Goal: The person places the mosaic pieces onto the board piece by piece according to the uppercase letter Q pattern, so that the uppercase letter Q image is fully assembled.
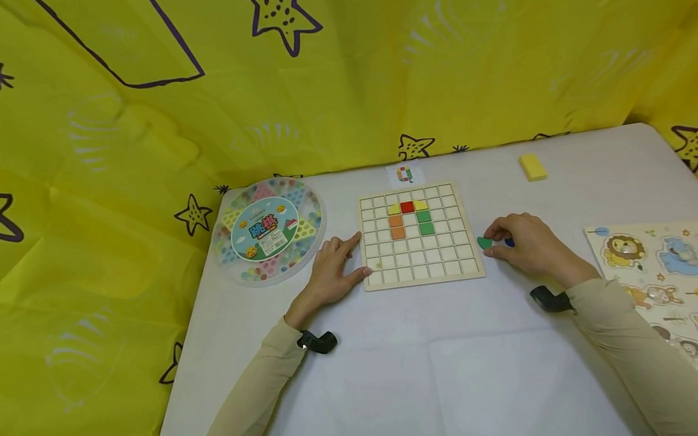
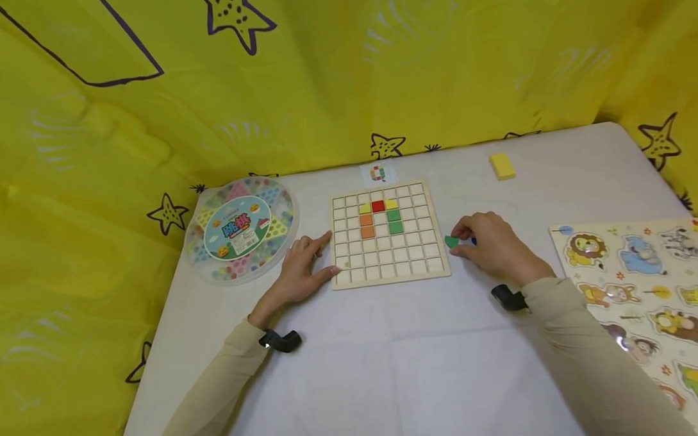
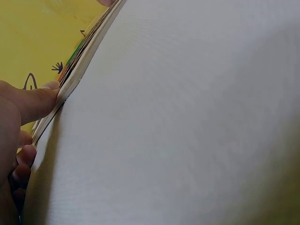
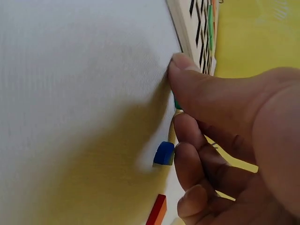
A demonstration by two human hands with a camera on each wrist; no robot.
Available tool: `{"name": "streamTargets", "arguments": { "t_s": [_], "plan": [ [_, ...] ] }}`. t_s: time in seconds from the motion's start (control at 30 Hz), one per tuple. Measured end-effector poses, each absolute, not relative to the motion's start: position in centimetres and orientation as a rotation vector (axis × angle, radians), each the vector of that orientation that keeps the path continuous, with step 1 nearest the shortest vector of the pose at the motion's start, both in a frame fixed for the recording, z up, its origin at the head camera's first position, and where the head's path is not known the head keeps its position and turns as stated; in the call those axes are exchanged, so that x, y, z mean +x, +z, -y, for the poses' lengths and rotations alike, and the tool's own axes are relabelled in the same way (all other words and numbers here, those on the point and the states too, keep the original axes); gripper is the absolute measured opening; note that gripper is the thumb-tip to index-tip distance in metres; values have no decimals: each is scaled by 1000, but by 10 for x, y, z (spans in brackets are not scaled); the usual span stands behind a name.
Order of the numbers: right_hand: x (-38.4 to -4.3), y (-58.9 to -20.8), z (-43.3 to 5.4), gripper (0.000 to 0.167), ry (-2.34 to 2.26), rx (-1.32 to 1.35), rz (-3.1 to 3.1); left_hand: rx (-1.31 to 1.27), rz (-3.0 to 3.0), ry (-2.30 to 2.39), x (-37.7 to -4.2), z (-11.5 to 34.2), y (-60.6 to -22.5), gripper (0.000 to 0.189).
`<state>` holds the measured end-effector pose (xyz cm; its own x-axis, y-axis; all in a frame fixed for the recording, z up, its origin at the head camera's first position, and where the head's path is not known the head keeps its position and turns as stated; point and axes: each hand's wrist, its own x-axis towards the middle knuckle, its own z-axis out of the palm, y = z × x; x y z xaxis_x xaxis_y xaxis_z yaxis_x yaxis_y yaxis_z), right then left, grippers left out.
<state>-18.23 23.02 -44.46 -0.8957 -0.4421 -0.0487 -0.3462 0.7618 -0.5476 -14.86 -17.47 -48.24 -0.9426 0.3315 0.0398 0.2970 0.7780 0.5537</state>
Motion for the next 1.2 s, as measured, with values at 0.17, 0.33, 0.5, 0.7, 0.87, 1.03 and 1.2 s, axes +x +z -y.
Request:
{"name": "streamTargets", "arguments": {
  "t_s": [0.17,0.33,0.5,0.7,0.87,1.03,1.2],
  "plan": [
    [-181,-444,-227,27,-786,-616,-2774,527,-2911,904,-149,175,-484,79],
    [-181,-443,-224,28,-883,-618,-2807,515,-2901,901,-148,175,-483,79],
    [-182,-438,-212,29,-1027,-599,-2813,504,-2894,907,-147,176,-482,78],
    [-184,-436,-193,29,-1158,-521,-2747,509,-2888,920,-148,175,-481,79],
    [-187,-442,-175,30,-1210,-475,-2669,508,-2886,910,-148,175,-481,79],
    [-190,-449,-158,29,-1243,-493,-2613,517,-2893,916,-149,176,-481,79],
    [-194,-454,-144,26,-1265,-548,-2590,515,-2895,922,-148,176,-481,78]
  ]
}}
